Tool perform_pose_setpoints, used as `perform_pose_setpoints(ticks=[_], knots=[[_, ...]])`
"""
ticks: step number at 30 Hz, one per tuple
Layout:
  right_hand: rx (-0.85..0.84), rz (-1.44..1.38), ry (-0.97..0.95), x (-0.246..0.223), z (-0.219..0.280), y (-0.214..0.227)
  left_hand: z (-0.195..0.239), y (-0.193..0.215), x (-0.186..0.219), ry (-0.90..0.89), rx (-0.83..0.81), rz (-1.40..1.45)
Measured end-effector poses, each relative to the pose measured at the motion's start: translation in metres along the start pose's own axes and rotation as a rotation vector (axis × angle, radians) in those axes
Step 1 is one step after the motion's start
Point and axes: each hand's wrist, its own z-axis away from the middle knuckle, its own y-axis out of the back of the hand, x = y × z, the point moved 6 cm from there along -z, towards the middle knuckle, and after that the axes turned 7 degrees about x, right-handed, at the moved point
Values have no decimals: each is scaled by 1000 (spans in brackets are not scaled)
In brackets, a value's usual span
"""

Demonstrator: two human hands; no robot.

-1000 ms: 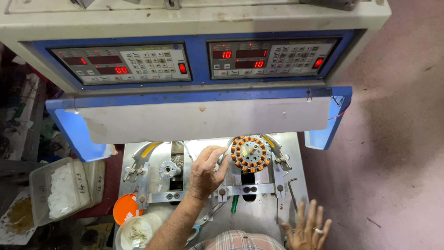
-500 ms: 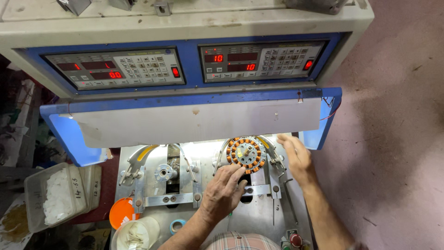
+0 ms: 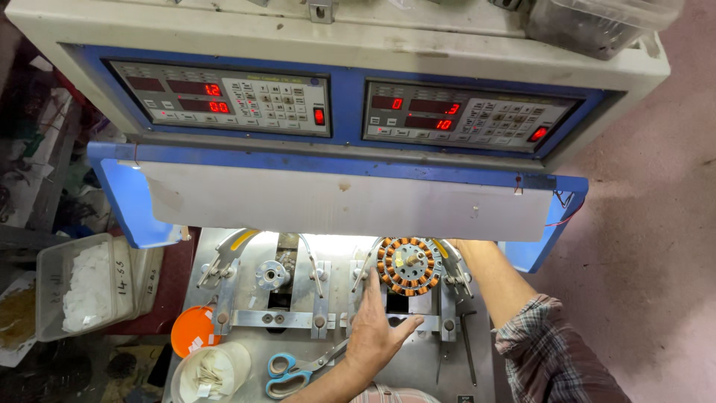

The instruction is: The person winds copper wire onto a stator using a semi-automatic winding machine, using a small tool to guide the wire and interacting with a digital control panel.

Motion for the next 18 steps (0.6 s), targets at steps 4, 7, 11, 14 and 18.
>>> perform_pose_setpoints(ticks=[4, 7, 11, 14, 18], knots=[[3, 12, -10, 4, -3, 0, -24, -18, 4, -49, 125, 189], [3, 27, -14, 6, -4, 1, -36, -29, -2, -54, 162, 273], [-5, 41, -12, 5, -5, -1, -37, -34, -9, -158, 192, 257], [4, 43, 0, 0, -7, 3, -40, -37, -12, -179, 163, 278], [-8, 58, -6, 7, -8, -5, -39, -38, -17, -85, 95, 320]])
